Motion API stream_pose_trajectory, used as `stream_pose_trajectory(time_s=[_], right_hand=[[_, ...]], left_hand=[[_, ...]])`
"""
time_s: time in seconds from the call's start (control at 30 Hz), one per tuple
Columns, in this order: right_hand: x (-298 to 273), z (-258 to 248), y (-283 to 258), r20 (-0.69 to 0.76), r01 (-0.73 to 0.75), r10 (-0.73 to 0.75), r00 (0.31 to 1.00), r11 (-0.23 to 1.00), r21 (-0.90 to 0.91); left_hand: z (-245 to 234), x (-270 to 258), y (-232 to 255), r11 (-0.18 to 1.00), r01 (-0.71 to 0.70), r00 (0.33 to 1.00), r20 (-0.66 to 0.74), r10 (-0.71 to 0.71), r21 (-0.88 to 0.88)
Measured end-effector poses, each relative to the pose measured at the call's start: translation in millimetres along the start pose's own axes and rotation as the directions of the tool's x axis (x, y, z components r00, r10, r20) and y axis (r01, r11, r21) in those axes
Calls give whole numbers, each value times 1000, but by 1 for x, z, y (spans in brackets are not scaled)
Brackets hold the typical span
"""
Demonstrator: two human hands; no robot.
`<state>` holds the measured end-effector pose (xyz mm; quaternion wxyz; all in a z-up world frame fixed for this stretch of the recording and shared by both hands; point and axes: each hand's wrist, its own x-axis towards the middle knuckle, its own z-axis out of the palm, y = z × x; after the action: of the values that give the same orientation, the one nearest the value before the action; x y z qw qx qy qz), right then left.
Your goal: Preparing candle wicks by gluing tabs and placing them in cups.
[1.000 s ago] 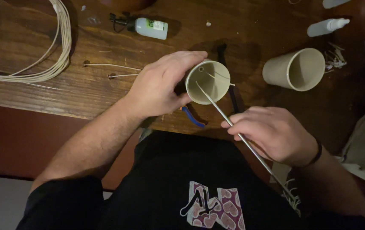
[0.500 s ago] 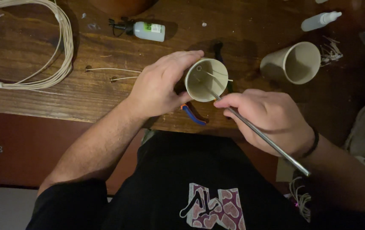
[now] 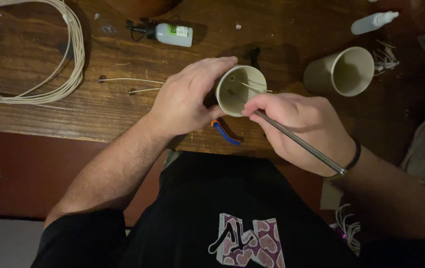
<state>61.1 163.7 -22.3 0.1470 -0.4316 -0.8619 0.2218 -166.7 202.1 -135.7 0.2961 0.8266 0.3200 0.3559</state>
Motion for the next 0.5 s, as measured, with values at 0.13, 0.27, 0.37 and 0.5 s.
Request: stream_pose_trajectory(time_s=[0.13, 0.27, 0.37, 0.5], right_hand=[[3, 1, -1, -5, -11, 11, 1000, 1000, -12], [4, 3, -1, -17, 2, -2, 1000, 1000, -14], [6, 3, -2, -15, -12, 12, 1000, 999, -34], [5, 9, 3, -39, 12, -14, 999, 998, -63]], left_hand=[[-1, 0, 0, 1000, 19, 1000, 24, -19, 1], [0, 0, 0, 1000, 12, 1000, 5, -12, -7], [-1, 0, 0, 1000, 19, 1000, 15, -19, -5], [0, 0, 0, 1000, -12, 1000, -17, 12, -11]])
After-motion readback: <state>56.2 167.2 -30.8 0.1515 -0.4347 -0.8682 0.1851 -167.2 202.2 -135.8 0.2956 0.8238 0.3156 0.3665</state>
